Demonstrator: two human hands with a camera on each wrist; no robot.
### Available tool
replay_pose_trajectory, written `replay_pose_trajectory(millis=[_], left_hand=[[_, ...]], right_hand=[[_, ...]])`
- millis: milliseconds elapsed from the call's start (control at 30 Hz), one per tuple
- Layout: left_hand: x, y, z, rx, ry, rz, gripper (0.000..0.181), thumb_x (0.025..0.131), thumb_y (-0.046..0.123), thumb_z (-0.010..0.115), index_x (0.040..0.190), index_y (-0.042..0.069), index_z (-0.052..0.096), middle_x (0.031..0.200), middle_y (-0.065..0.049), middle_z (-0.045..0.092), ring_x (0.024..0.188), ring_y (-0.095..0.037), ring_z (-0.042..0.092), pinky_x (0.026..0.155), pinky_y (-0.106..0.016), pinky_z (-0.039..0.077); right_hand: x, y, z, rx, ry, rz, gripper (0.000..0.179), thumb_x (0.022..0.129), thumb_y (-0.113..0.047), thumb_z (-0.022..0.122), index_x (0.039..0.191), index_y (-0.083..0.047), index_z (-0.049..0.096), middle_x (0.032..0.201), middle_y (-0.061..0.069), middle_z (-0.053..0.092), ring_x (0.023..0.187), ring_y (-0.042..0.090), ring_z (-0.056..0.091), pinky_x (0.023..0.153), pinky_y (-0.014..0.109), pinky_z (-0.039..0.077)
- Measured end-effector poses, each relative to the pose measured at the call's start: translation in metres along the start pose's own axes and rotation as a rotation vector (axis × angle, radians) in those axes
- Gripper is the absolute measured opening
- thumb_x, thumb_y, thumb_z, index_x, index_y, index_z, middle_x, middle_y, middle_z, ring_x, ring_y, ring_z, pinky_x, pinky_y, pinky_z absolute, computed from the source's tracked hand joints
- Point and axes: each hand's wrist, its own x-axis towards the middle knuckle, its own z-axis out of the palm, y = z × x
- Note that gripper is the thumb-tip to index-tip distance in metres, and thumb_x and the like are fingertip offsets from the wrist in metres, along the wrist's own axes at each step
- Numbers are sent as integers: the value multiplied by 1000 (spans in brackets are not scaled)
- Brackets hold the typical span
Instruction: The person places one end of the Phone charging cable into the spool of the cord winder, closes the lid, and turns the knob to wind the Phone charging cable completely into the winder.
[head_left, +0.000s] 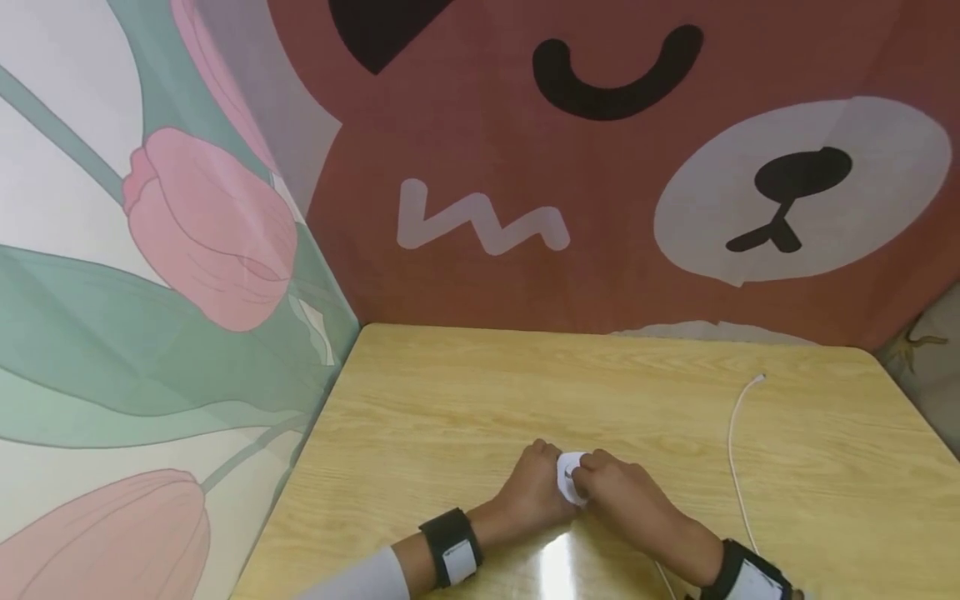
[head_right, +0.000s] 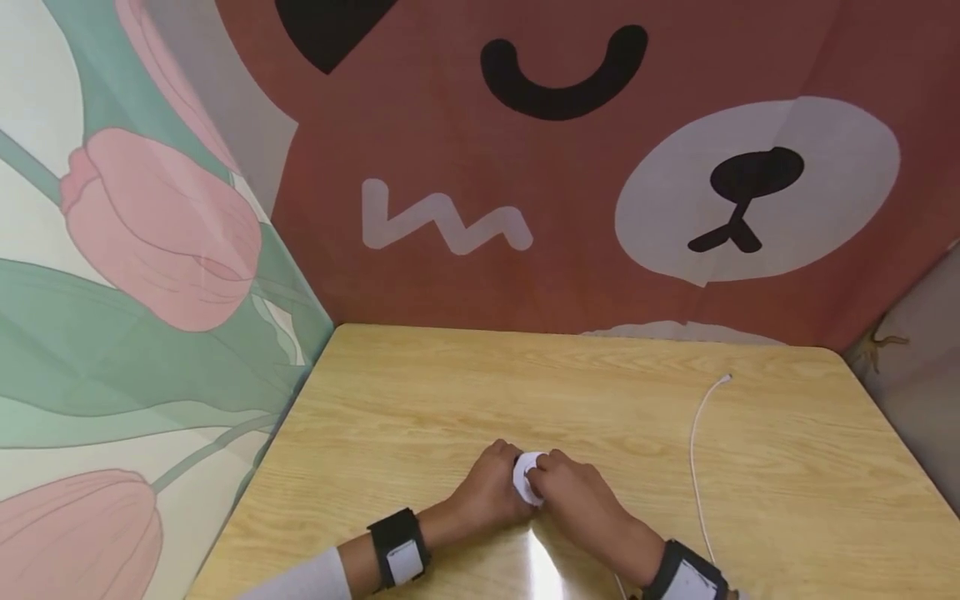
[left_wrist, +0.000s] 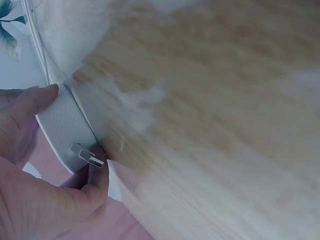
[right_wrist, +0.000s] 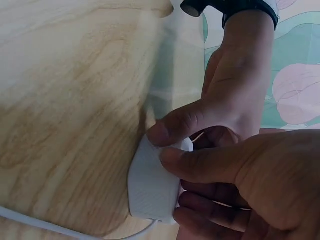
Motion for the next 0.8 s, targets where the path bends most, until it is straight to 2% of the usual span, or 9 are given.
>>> replay_pose_trajectory(millis=[133,200,267,333,433,600,700,800], left_hand=[[-2,0,0,8,-1,-11,46,73,36,89,103,11,66,86,5,58,78,-4,46,63,-12,40],[-3,-1,1,11,-6,-16,50,71,35,91,105,9,65,88,4,57,79,-4,46,63,-12,40],[-3,-1,1,0,-9,-20,52,69,32,92,106,8,64,88,4,56,79,-4,46,63,-12,41],[-3,-1,0,20,-7,-4,51,69,32,92,105,9,64,86,5,56,78,-4,46,63,-12,40],[-1,-1,0,66,8,38,44,71,35,91,100,13,67,81,7,56,75,-3,45,64,-12,38],[1,0,0,109,15,89,37,75,42,88,97,19,70,79,9,58,74,-1,45,68,-12,39],[-1,0,-1,78,12,69,42,77,41,88,106,16,70,83,7,60,76,-1,47,69,-12,41],[-2,-1,-2,35,10,39,55,76,43,89,115,10,68,88,5,63,79,-1,49,69,-12,43]], right_hand=[[3,2,-3,59,-25,7,36,63,-7,95,89,-11,70,88,-3,61,79,9,53,52,15,48],[4,3,-4,92,-49,29,46,62,-7,96,100,-6,70,98,2,64,89,16,59,62,23,57],[6,4,-4,145,-94,63,56,62,-6,96,110,-2,69,109,8,66,99,24,63,73,33,62],[8,6,-5,193,-147,90,64,62,-4,96,118,1,65,115,12,67,103,29,65,77,40,62],[11,10,-5,281,-203,115,68,60,-1,95,121,1,63,114,12,68,100,28,67,80,42,61],[14,17,-4,318,-210,120,72,54,-4,98,117,-2,64,109,6,67,96,21,65,79,39,60],[14,18,-1,304,-216,114,71,59,-3,96,122,-2,63,111,5,65,100,22,64,79,37,60],[13,15,2,271,-219,90,67,70,-5,91,129,-1,61,117,8,63,105,24,62,76,35,61]])
